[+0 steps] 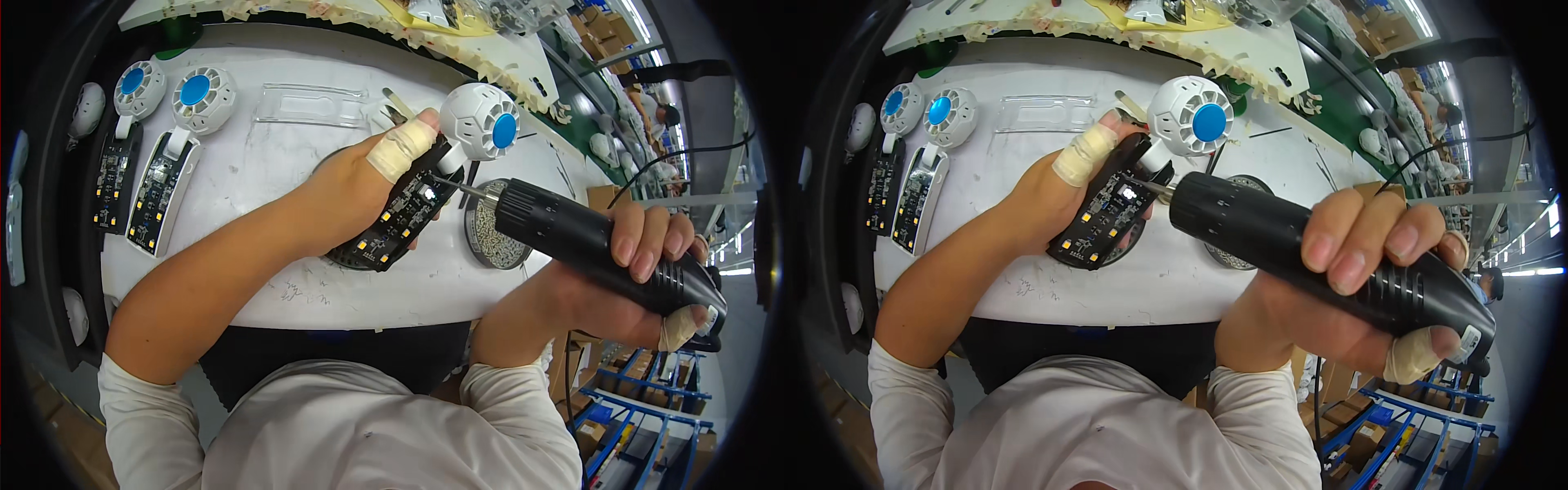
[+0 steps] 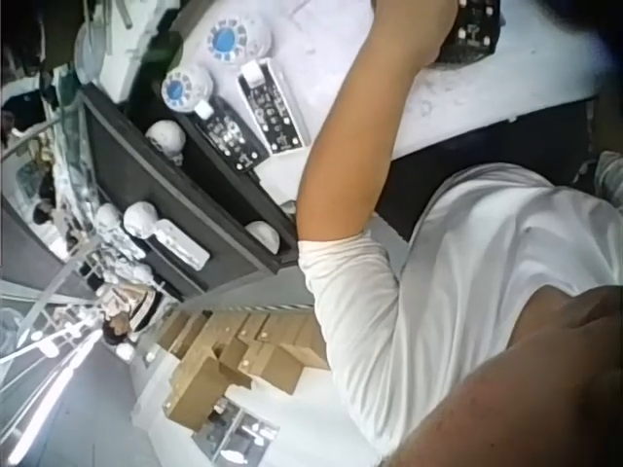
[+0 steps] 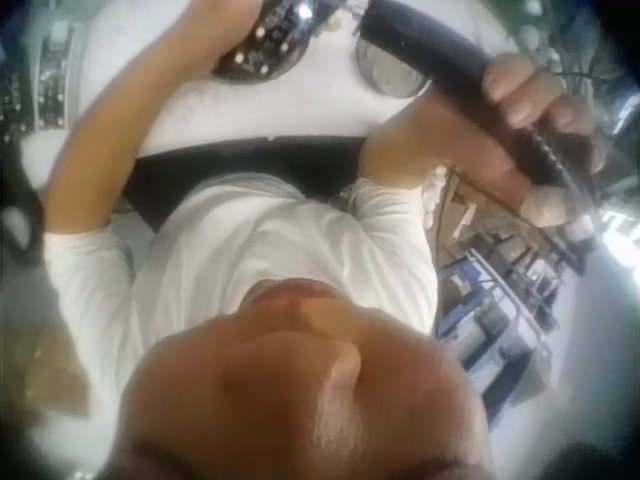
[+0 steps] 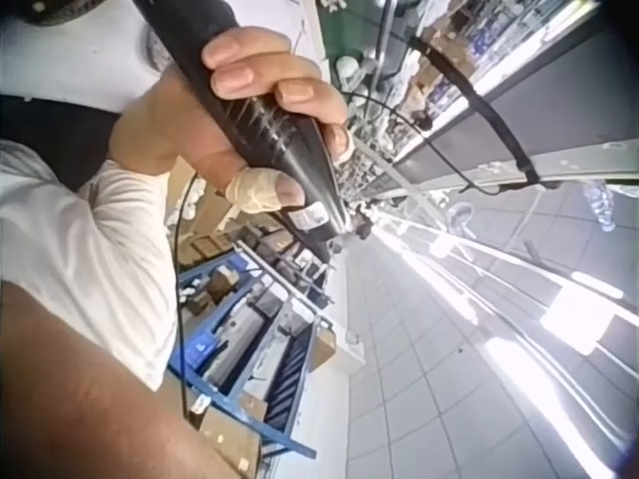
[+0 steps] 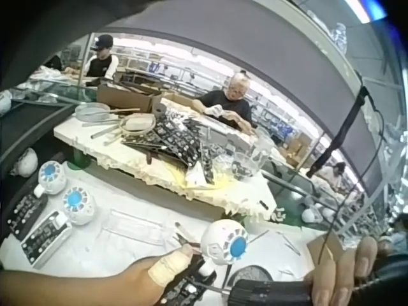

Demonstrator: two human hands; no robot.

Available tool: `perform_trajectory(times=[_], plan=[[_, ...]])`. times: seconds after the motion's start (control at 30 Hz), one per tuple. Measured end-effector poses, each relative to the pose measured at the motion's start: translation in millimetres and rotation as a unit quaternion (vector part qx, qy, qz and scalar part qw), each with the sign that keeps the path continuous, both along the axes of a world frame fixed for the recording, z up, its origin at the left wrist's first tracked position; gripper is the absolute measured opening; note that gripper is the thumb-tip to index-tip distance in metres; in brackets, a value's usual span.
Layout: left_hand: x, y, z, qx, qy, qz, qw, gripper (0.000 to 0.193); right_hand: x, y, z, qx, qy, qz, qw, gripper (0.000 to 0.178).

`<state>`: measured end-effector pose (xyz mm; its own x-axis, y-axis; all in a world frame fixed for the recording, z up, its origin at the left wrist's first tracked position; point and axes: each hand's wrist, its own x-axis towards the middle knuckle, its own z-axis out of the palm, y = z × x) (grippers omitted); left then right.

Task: Assembling and soldering components of an electronic device at a factory workstation.

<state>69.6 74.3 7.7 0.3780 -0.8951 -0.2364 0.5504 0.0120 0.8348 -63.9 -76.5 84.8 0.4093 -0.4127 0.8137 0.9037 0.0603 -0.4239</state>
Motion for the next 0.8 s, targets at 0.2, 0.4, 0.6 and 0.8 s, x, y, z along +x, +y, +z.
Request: perform_trajectory(times=[0.2,0.4,0.6,0.8], plan=[[0.7,0.0,-4.2,-0.009,-0.023,-0.018,1.0,0.067,3.5,7.1,1.2,0.007,0.029,-0.051,0.998,0.047],[-0.7,-0.7,-1.0,-0.022,0.014,0.008,1.0,0.046,5.7,8.1,0.9,-0.003,0.033,-0.037,0.999,0.048],[0.0,1.2,0.1,-0.015,0.023,-0.006,1.0,0.043,6.4,10.0,0.5,-0.005,0.035,-0.044,0.998,0.048],[-0.2,1.6,1.1,-0.009,0.028,-0.013,0.999,0.046,6.4,9.3,-1.2,0.003,0.049,-0.059,0.997,0.047]])
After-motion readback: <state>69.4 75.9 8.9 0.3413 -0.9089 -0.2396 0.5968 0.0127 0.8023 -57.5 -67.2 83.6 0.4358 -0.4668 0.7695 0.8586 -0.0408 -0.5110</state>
